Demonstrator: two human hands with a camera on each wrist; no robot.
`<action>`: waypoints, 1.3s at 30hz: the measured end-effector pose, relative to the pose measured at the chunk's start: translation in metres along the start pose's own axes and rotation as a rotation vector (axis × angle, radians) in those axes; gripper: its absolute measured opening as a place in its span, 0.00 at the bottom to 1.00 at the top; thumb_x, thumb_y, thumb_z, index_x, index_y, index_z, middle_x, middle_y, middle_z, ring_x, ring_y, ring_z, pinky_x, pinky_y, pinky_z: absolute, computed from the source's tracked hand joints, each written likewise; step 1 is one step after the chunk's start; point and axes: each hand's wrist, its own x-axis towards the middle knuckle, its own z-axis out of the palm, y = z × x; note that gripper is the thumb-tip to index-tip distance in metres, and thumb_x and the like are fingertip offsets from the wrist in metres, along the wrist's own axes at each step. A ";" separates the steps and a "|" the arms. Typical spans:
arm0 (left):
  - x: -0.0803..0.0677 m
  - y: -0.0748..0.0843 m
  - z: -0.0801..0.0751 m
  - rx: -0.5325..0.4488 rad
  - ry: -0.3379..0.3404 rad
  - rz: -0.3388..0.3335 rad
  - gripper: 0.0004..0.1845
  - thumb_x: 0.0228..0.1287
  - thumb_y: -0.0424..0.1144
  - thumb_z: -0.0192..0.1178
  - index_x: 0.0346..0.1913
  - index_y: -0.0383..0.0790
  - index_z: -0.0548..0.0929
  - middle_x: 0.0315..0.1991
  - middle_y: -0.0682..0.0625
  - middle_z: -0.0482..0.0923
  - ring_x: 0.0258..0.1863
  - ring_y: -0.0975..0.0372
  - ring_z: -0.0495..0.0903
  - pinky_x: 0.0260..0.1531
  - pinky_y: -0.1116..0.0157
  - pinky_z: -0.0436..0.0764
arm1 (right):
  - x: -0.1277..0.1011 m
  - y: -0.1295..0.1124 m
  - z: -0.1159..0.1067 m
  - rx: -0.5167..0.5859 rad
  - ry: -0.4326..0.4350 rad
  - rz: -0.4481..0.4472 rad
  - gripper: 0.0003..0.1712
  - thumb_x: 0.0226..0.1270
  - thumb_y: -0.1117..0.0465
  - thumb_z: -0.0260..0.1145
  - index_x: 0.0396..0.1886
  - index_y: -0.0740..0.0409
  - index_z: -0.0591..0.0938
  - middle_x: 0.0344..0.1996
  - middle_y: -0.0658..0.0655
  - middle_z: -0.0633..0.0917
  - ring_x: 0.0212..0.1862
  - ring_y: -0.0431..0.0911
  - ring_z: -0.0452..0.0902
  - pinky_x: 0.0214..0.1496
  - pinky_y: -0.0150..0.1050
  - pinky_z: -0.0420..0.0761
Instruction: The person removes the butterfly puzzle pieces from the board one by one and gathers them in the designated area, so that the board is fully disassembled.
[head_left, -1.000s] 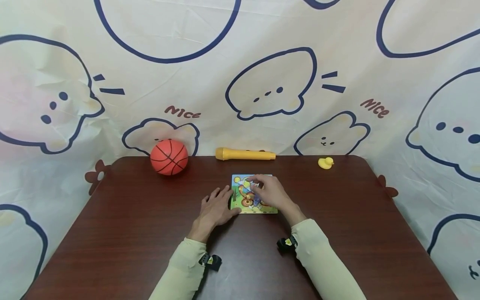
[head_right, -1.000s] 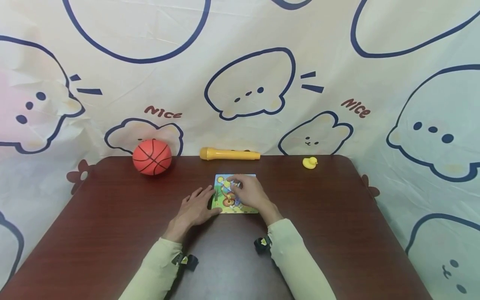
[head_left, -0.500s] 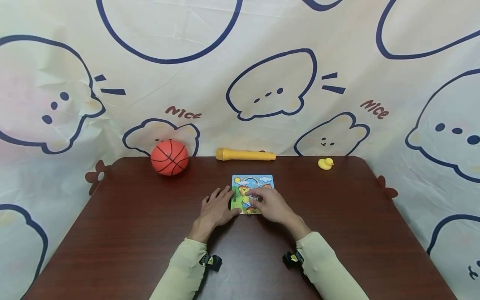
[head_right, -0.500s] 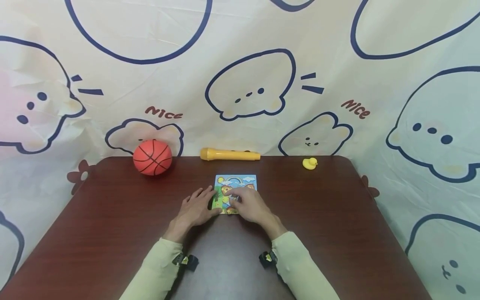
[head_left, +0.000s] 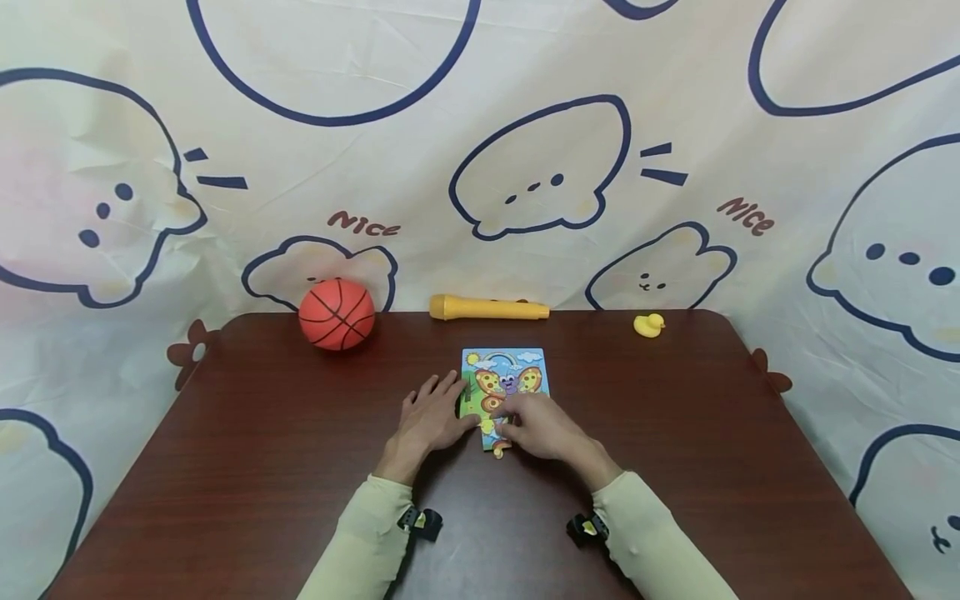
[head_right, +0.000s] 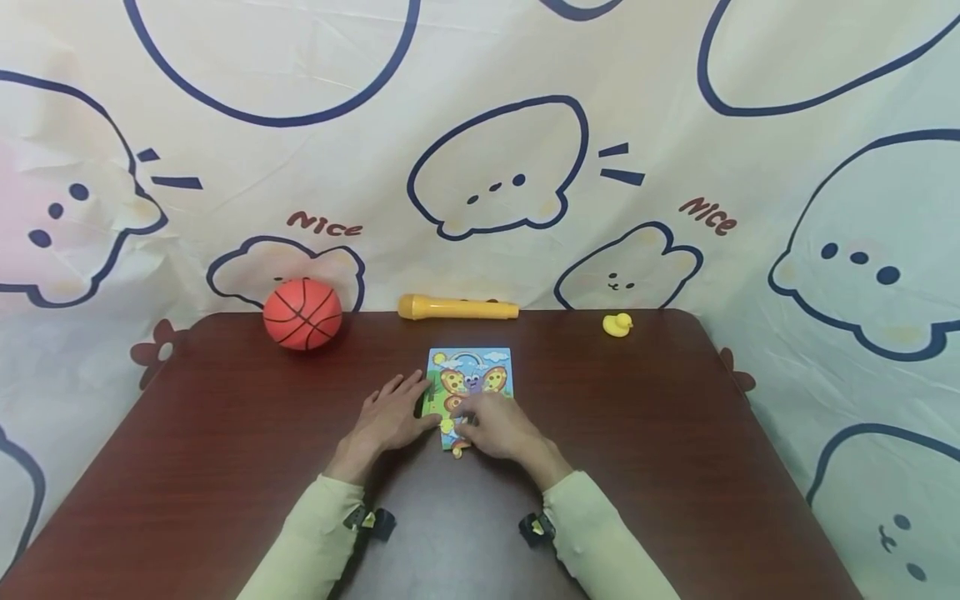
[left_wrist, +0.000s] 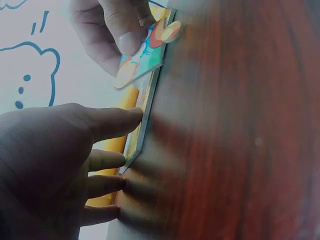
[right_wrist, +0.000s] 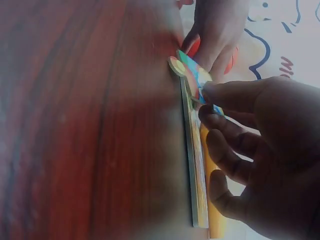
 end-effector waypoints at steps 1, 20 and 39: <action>0.000 0.000 0.000 -0.002 0.001 0.000 0.37 0.63 0.60 0.58 0.73 0.50 0.64 0.77 0.49 0.55 0.76 0.47 0.51 0.69 0.38 0.52 | 0.000 -0.001 0.000 -0.005 -0.003 -0.005 0.10 0.66 0.56 0.66 0.45 0.48 0.87 0.36 0.43 0.87 0.34 0.34 0.75 0.38 0.33 0.77; -0.005 0.002 -0.003 -0.014 0.022 -0.011 0.32 0.63 0.55 0.60 0.70 0.52 0.69 0.75 0.48 0.59 0.74 0.47 0.55 0.65 0.36 0.58 | -0.005 -0.010 0.008 -0.126 -0.070 -0.008 0.11 0.65 0.53 0.67 0.44 0.48 0.86 0.38 0.43 0.86 0.38 0.35 0.78 0.42 0.36 0.79; -0.005 0.003 -0.003 -0.006 0.022 -0.003 0.32 0.63 0.56 0.60 0.69 0.52 0.70 0.75 0.48 0.59 0.74 0.47 0.55 0.65 0.36 0.59 | -0.001 -0.003 -0.004 -0.087 0.060 0.003 0.10 0.65 0.56 0.66 0.45 0.48 0.86 0.29 0.43 0.81 0.29 0.35 0.73 0.31 0.33 0.74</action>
